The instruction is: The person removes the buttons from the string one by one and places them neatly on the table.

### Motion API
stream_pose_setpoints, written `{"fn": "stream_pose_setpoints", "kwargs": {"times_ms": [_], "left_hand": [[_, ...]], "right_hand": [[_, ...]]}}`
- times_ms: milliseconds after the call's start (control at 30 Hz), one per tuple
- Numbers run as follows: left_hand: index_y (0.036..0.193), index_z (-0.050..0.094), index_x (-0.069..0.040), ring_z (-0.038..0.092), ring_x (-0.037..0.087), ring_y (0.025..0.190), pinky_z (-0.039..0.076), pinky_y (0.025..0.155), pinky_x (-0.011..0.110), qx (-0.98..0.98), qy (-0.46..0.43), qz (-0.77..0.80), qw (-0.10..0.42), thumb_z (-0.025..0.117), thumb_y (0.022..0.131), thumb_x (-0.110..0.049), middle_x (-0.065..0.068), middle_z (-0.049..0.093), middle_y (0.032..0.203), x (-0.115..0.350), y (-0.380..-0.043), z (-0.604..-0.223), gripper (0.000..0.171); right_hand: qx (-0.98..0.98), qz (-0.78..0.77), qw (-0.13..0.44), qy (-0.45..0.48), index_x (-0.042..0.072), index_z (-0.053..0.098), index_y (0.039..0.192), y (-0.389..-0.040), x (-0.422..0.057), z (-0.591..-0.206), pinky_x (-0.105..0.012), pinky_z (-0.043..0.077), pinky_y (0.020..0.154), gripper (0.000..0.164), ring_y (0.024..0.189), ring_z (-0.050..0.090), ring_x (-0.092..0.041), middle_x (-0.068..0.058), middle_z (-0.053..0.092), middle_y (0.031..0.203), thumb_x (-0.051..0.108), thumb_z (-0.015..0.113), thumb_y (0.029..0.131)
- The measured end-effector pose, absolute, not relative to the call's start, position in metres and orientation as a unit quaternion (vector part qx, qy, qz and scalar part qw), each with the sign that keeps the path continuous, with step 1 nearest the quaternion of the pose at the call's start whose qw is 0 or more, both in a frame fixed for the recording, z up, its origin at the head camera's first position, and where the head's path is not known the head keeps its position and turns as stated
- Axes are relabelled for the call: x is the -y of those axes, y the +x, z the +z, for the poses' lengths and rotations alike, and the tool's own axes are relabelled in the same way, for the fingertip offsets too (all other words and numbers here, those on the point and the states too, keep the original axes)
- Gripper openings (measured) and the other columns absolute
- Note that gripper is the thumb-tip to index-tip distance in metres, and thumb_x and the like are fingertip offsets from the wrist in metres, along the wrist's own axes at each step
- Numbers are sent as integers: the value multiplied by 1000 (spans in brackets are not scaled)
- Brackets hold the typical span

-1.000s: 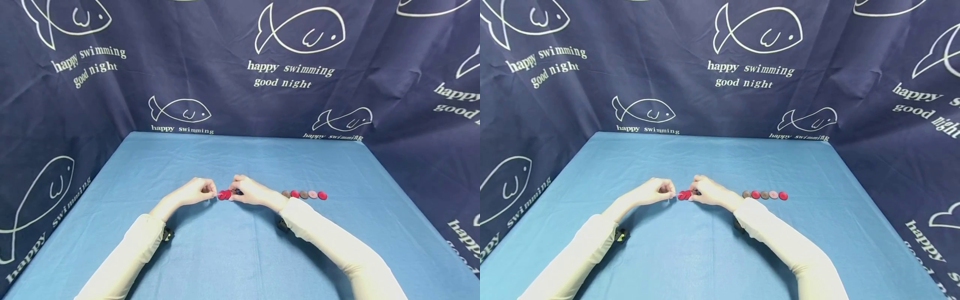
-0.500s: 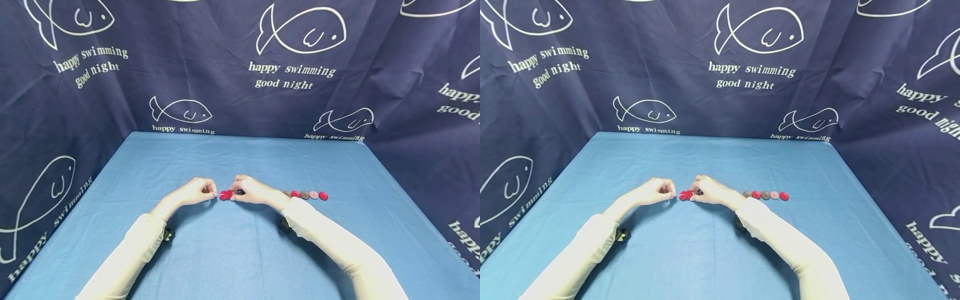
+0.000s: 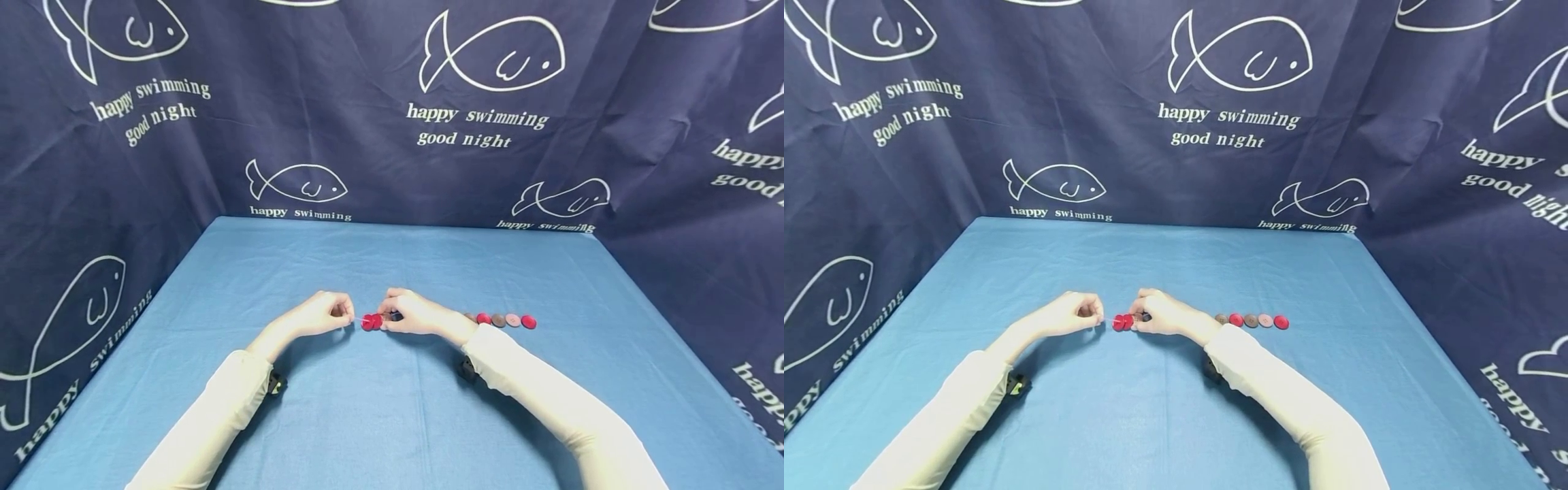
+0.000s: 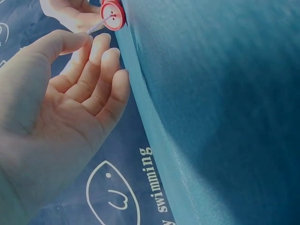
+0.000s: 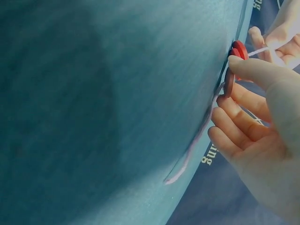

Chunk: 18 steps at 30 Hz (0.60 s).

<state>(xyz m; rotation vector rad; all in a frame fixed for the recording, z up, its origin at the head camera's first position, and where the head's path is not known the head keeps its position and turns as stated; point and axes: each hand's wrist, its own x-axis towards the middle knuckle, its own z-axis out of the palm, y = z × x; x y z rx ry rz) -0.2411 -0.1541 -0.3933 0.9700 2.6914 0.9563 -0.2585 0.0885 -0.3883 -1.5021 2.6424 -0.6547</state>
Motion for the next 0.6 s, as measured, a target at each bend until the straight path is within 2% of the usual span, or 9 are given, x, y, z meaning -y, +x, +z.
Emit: {"fn": "stream_pose_setpoints", "kwargs": {"times_ms": [600], "left_hand": [[83, 61, -7, 54, 4, 67, 46, 66, 22, -891, 316, 322, 59, 62, 83, -10, -2, 63, 74, 155, -240, -394, 4]], "right_hand": [[-845, -225, 17, -485, 2, 69, 96, -261, -99, -390, -22, 45, 70, 15, 75, 55, -18, -7, 58, 82, 9, 66, 83]]}}
